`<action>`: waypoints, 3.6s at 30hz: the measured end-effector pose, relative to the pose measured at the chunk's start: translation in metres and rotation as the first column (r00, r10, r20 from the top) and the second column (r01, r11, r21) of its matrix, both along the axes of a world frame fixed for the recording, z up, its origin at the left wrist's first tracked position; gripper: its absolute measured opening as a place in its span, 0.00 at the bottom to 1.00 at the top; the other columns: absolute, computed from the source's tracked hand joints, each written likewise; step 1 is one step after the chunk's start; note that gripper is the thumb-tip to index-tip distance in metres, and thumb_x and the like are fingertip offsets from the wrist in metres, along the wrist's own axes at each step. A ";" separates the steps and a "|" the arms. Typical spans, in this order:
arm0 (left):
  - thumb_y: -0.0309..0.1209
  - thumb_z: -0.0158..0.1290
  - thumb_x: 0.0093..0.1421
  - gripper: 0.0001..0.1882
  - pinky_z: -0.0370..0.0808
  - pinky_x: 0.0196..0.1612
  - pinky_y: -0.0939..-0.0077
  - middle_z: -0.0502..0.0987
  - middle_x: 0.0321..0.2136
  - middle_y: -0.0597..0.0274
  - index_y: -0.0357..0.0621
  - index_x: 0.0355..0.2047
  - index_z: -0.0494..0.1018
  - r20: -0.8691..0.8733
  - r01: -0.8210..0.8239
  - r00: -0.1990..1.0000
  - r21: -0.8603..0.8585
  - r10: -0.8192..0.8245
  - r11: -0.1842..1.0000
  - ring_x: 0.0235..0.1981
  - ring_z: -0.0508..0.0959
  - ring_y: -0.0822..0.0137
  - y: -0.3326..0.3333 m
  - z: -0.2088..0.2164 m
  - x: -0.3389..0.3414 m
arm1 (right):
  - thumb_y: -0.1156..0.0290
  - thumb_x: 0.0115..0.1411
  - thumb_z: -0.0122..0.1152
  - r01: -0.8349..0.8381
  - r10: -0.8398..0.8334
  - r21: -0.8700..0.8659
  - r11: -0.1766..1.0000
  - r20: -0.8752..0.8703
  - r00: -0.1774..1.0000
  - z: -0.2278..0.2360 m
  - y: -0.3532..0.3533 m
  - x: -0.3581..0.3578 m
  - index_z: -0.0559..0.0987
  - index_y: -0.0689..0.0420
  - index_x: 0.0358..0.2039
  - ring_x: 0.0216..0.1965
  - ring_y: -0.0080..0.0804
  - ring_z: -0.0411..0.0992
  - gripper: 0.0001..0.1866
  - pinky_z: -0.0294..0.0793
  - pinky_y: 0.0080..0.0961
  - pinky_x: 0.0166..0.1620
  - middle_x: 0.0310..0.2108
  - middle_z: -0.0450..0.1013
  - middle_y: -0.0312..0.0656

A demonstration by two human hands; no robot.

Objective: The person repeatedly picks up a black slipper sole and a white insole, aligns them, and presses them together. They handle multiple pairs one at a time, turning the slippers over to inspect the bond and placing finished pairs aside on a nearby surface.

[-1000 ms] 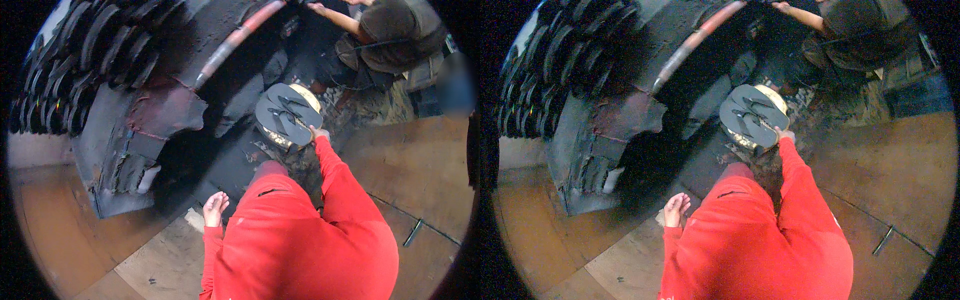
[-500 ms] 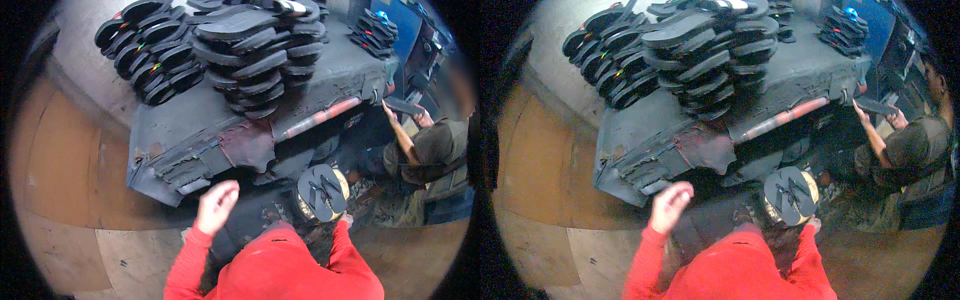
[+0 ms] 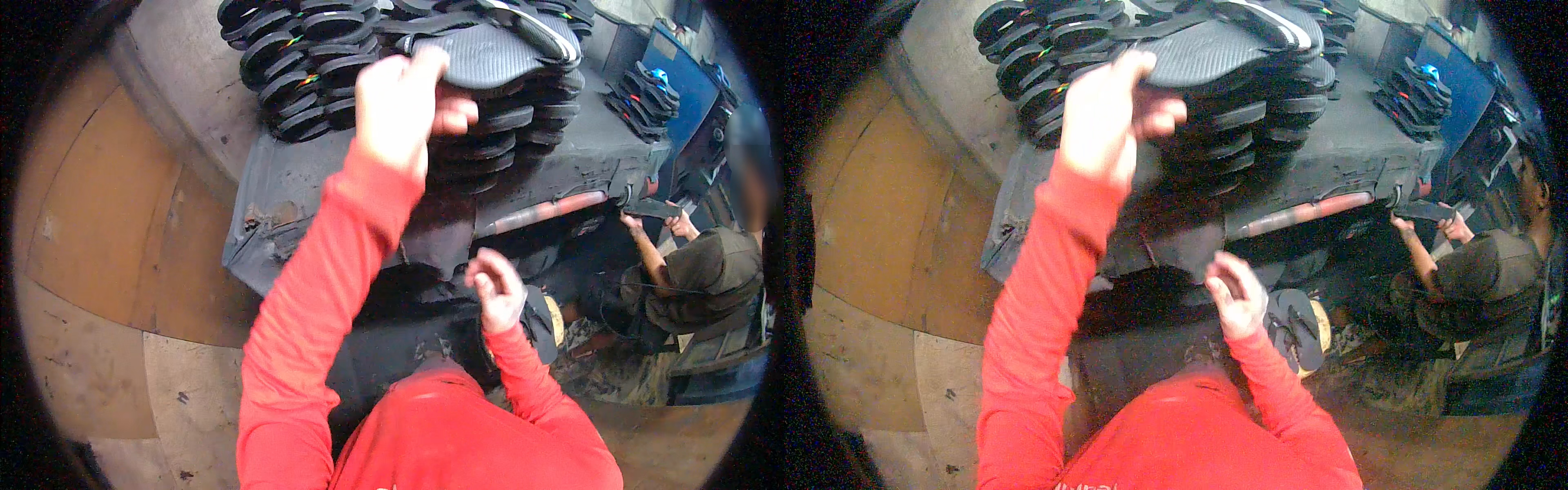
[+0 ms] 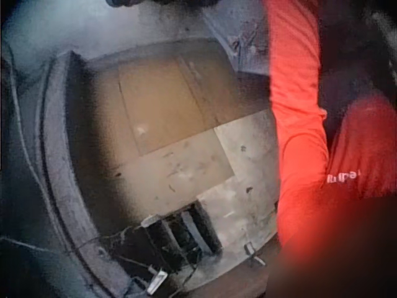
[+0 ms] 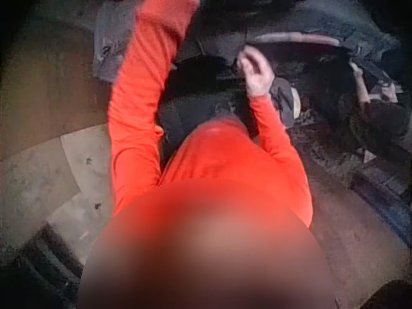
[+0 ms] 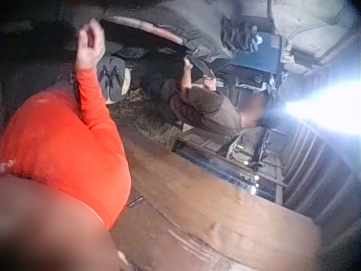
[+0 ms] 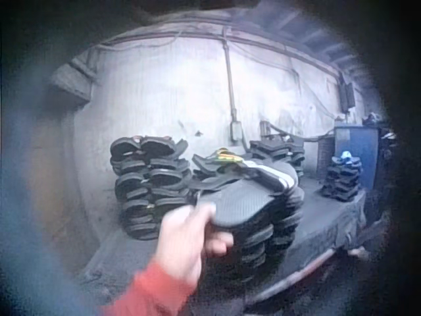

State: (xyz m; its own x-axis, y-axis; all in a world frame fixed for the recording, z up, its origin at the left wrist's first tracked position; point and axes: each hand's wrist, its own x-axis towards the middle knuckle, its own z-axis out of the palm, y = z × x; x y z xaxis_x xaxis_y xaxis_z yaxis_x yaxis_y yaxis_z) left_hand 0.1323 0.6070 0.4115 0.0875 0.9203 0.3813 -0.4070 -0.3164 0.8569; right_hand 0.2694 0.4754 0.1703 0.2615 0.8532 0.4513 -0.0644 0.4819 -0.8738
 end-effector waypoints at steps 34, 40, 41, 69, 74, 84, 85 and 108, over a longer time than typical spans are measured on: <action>0.39 0.57 0.62 0.16 0.78 0.36 0.64 0.82 0.33 0.46 0.42 0.46 0.77 -0.812 -0.660 0.537 -0.236 0.229 0.713 0.35 0.84 0.52 -0.131 -0.324 -0.168 | 0.66 0.44 0.75 -0.424 0.610 -0.444 0.789 0.644 0.462 -0.134 0.018 -0.169 0.56 0.57 0.69 0.66 0.55 0.58 0.53 0.67 0.35 0.63 0.68 0.53 0.58; 0.34 0.59 0.61 0.18 0.78 0.42 0.70 0.83 0.38 0.53 0.37 0.49 0.76 -0.705 -0.715 0.570 -0.173 0.421 0.678 0.39 0.83 0.63 -0.147 -0.308 -0.163 | 0.67 0.44 0.74 -0.505 0.510 -0.254 0.825 0.718 0.473 -0.118 0.015 -0.168 0.60 0.56 0.67 0.64 0.55 0.61 0.50 0.71 0.35 0.59 0.66 0.55 0.61; 0.36 0.60 0.61 0.19 0.77 0.42 0.72 0.84 0.37 0.55 0.38 0.48 0.77 -0.722 -0.736 0.540 -0.154 0.433 0.659 0.38 0.83 0.68 -0.149 -0.306 -0.164 | 0.67 0.44 0.74 -0.515 0.524 -0.261 0.816 0.709 0.471 -0.114 0.013 -0.169 0.62 0.57 0.66 0.64 0.55 0.62 0.48 0.72 0.35 0.59 0.66 0.56 0.61; 0.31 0.59 0.63 0.22 0.74 0.52 0.74 0.79 0.49 0.54 0.31 0.54 0.72 -0.375 -0.599 0.778 -0.203 0.504 0.774 0.48 0.77 0.70 -0.174 -0.308 -0.166 | 0.73 0.43 0.66 -0.439 0.156 0.016 0.899 0.923 0.353 -0.093 0.006 -0.163 0.73 0.52 0.56 0.61 0.65 0.63 0.34 0.70 0.47 0.59 0.64 0.59 0.63; 0.30 0.60 0.59 0.21 0.76 0.46 0.66 0.79 0.45 0.45 0.35 0.50 0.74 -0.647 -0.649 0.596 -0.040 0.475 0.760 0.44 0.81 0.52 -0.161 -0.290 -0.177 | 0.76 0.44 0.67 -0.504 0.399 -0.100 0.858 0.748 0.531 -0.102 0.004 -0.175 0.72 0.58 0.57 0.63 0.67 0.60 0.35 0.70 0.44 0.60 0.63 0.59 0.65; 0.43 0.59 0.60 0.18 0.76 0.34 0.62 0.81 0.30 0.43 0.38 0.38 0.79 -0.841 -0.709 0.519 -0.324 0.153 0.627 0.34 0.82 0.47 -0.111 -0.343 -0.163 | 0.57 0.48 0.69 -0.364 0.763 -0.689 0.627 0.447 0.466 -0.104 0.037 -0.169 0.77 0.57 0.48 0.38 0.54 0.78 0.28 0.78 0.45 0.41 0.42 0.77 0.57; 0.43 0.59 0.60 0.19 0.76 0.34 0.64 0.81 0.30 0.42 0.36 0.38 0.78 -0.858 -0.710 0.501 -0.330 0.117 0.622 0.33 0.83 0.47 -0.107 -0.350 -0.161 | 0.67 0.45 0.71 -0.298 0.798 -0.751 0.589 0.482 0.363 -0.106 0.044 -0.162 0.78 0.55 0.50 0.39 0.51 0.79 0.28 0.78 0.37 0.42 0.40 0.78 0.55; 0.20 0.57 0.58 0.22 0.69 0.60 0.65 0.74 0.55 0.49 0.36 0.54 0.72 -0.593 -0.720 0.564 -0.014 0.574 0.693 0.57 0.74 0.55 -0.228 -0.317 -0.162 | 0.62 0.68 0.55 -0.996 0.205 -0.086 0.035 -0.974 0.091 -0.168 0.035 -0.162 0.48 0.48 0.69 0.57 0.41 0.71 0.35 0.72 0.46 0.59 0.58 0.68 0.46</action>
State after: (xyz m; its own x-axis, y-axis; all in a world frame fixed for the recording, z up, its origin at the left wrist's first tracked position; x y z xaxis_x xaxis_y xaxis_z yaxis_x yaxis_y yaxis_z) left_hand -0.0302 0.3793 0.0943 -0.4597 0.8545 0.2418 0.3439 -0.0798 0.9356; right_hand 0.1077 0.5101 0.0028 -0.8183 0.5250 -0.2342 -0.5002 -0.8510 -0.1599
